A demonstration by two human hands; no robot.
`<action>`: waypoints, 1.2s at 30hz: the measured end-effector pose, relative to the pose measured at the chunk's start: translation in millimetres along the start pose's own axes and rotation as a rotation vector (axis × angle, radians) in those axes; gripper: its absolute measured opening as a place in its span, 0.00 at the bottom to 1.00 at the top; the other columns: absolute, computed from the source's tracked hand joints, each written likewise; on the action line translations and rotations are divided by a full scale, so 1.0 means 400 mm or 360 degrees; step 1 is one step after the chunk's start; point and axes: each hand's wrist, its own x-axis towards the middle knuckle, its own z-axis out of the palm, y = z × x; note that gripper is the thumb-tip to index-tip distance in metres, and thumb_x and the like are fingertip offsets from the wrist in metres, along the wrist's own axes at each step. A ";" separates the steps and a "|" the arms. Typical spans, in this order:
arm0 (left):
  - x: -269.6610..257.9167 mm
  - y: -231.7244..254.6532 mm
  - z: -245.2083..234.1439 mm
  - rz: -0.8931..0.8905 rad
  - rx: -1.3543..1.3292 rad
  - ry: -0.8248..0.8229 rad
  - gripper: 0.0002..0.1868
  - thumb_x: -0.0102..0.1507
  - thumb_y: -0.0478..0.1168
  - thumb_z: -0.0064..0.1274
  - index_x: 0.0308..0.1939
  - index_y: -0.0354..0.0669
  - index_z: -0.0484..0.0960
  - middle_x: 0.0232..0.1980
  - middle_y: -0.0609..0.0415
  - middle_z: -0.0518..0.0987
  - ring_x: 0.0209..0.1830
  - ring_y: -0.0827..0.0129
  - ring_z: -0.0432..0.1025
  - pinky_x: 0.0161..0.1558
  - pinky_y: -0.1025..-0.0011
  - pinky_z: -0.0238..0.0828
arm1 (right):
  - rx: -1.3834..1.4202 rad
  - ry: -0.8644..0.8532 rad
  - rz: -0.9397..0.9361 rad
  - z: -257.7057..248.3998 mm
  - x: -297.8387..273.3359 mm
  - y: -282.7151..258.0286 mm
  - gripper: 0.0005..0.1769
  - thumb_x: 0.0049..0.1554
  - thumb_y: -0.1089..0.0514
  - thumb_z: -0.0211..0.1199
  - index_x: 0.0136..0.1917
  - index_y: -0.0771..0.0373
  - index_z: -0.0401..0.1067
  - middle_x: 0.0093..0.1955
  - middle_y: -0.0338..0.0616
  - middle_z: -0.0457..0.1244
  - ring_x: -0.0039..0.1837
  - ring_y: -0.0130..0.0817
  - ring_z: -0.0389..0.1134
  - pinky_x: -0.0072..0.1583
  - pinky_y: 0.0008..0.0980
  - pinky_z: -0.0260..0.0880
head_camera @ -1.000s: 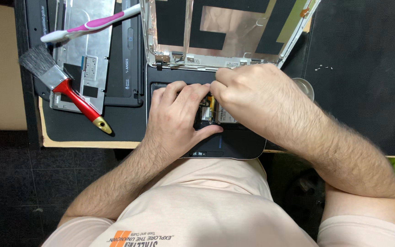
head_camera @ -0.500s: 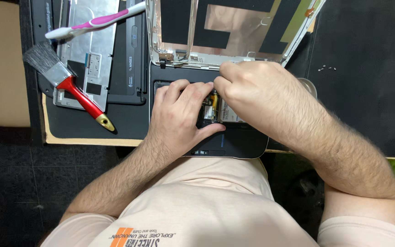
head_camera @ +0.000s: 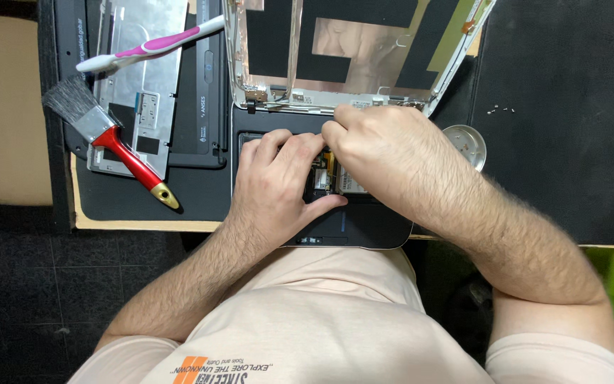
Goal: The person installs a hard drive into a disassembled laptop and secures it with screws using a screwdriver. The hands position the drive, then tighten multiple screws around its perimeter.
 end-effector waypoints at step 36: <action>0.010 0.017 -0.012 0.0104 0.0138 -0.0014 0.51 0.61 0.74 0.88 0.73 0.46 0.87 0.71 0.54 0.85 0.68 0.50 0.75 0.63 0.50 0.71 | 0.1967 0.1532 0.0749 0.255 -0.252 -0.217 0.21 0.73 0.72 0.68 0.64 0.63 0.55 0.59 0.76 0.74 0.54 0.55 0.85 0.59 0.40 0.92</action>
